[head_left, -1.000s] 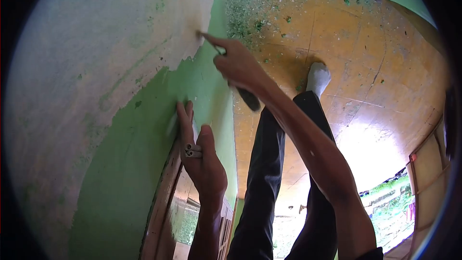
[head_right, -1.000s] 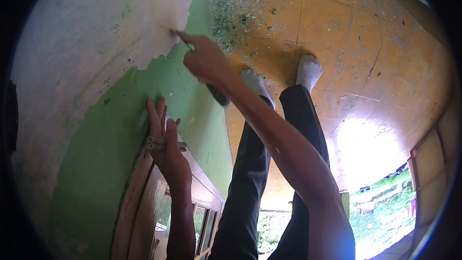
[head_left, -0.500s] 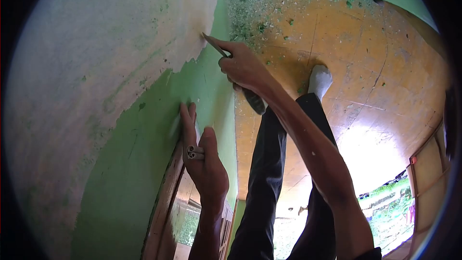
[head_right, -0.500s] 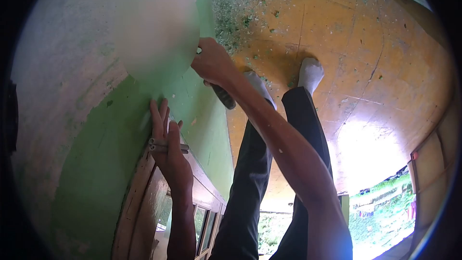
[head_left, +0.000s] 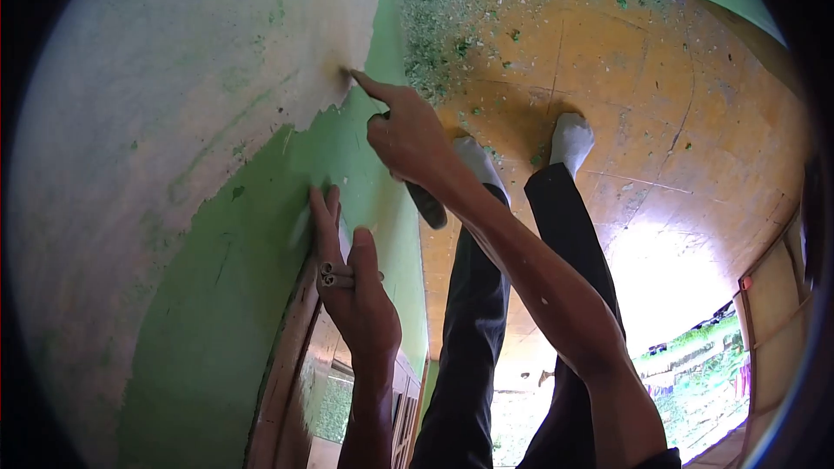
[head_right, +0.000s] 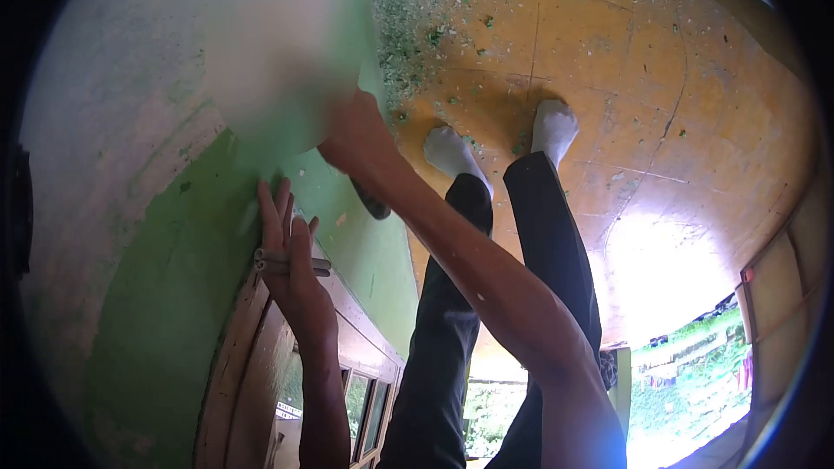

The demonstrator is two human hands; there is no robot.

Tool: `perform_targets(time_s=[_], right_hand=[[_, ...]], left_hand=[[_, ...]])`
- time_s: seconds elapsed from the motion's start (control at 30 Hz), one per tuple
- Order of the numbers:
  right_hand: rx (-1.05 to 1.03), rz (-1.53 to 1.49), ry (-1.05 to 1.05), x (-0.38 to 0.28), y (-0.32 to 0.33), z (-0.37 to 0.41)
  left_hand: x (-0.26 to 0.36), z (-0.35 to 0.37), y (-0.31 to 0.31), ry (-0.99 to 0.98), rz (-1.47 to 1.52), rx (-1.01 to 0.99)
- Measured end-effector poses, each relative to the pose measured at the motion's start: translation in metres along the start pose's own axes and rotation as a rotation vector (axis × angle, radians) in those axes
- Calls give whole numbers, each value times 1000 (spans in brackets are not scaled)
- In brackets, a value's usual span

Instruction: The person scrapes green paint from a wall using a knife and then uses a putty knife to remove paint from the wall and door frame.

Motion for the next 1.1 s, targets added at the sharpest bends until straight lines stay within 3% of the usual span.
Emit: perform_targets(time_s=[0.1,0.23,0.33,0.47,0.53,0.67,0.7,0.77,0.8,0.87,1.0,1.1], right_hand=[[-11,-162,-213,12,10,-28],[-43,-147,-163,6,2,7],[-27,-115,-136,15,3,-13],[15,-64,-190,38,5,-41],[-79,-87,-280,58,-1,-37],[-144,-717,-558,78,-7,20],[-148,-714,-557,75,-4,31],[7,-956,-573,30,13,48],[9,-958,-579,18,20,48],[-232,-819,-377,-3,28,44],[-250,-515,-367,-20,17,42],[-198,-291,-247,-13,14,29]], left_hand=[[0,6,-1,33,-3,-26],[3,3,-2,43,50,-62],[-1,3,0,47,74,-69],[1,2,3,46,95,-59],[-1,0,3,47,85,-73],[3,0,3,59,118,-64],[2,0,3,53,116,-68],[0,0,3,51,105,-72],[1,1,2,50,111,-68],[1,1,2,52,112,-65],[2,1,3,48,108,-71],[1,-1,3,60,103,-75]])
Point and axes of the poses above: each hand's wrist, its own z-axis away from the middle knuckle, its own y-axis out of the back of the hand, x = y × z, the point moved 2 cm from there along -z, towards the middle knuckle, and after that the axes turned 1 degree about y, right-handed, at the moved point
